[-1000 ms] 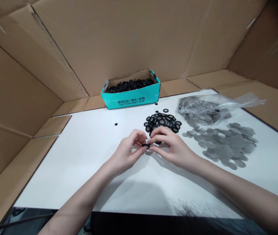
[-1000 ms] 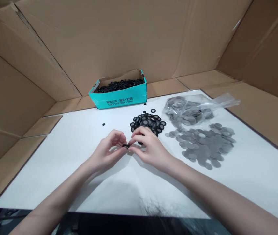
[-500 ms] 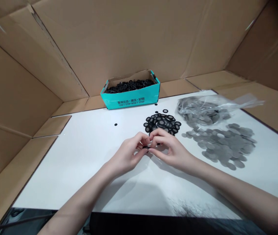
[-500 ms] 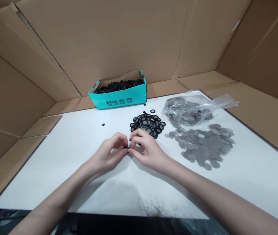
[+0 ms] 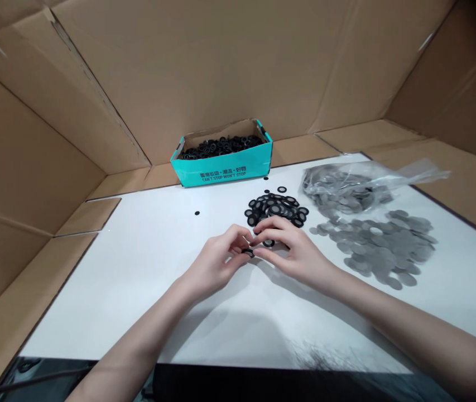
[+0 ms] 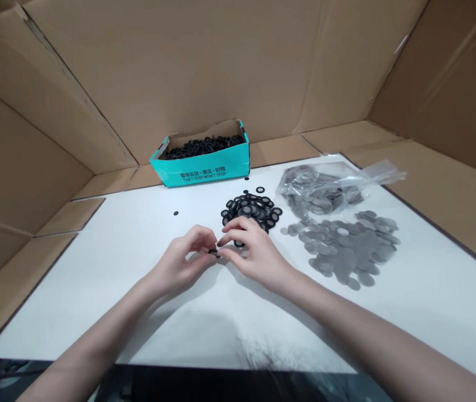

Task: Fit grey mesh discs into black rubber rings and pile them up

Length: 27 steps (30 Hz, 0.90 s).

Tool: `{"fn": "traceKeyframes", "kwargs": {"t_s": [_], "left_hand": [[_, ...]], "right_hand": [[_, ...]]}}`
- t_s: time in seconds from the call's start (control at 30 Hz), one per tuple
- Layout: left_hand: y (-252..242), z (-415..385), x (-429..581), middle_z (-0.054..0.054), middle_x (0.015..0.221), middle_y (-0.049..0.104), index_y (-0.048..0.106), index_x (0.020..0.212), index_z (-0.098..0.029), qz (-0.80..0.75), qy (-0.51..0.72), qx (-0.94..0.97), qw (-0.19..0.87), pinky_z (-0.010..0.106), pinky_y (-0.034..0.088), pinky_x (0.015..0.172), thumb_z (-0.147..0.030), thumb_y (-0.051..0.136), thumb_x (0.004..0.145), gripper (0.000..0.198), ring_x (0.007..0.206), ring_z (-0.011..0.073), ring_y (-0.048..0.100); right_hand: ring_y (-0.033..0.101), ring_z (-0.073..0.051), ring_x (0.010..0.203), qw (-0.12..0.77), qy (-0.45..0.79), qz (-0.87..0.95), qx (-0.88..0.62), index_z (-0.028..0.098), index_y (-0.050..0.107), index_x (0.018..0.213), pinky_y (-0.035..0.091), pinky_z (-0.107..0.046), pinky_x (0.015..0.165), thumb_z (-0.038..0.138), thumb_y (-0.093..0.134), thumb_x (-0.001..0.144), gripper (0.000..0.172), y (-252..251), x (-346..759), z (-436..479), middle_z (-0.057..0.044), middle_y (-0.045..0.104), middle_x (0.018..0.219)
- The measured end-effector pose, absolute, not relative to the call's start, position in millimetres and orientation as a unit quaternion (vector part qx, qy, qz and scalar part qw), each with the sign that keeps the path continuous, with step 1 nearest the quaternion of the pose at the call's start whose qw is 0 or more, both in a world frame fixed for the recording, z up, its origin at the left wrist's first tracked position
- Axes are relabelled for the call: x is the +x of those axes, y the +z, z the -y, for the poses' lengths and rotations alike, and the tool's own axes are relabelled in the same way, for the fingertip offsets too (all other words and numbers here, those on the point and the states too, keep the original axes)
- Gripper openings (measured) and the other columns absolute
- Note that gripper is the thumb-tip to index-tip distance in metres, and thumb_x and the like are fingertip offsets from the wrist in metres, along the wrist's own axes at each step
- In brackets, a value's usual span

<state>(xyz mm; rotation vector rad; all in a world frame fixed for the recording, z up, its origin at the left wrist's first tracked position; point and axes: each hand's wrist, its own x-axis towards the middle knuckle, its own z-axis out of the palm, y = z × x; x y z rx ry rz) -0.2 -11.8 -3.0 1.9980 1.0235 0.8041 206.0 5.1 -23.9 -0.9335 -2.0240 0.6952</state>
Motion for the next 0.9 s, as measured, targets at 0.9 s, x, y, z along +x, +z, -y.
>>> {"fn": "traceKeyframes", "kwargs": {"t_s": [0.9], "left_hand": [[3,15,1,0.000,0.090,0.063,0.053,0.104,-0.022,-0.398,0.283,0.800,0.349,0.023,0.048,0.071,-0.013,0.056,0.090,0.017,0.075,0.0105,0.056]], "right_hand": [[0.062,-0.024,0.096,0.394,0.279,0.799,-0.357,0.021,0.068,0.072,0.050,-0.043,0.087,0.019,0.070,0.083,0.011,-23,204,-2,-0.007,0.067,0.100]]}}
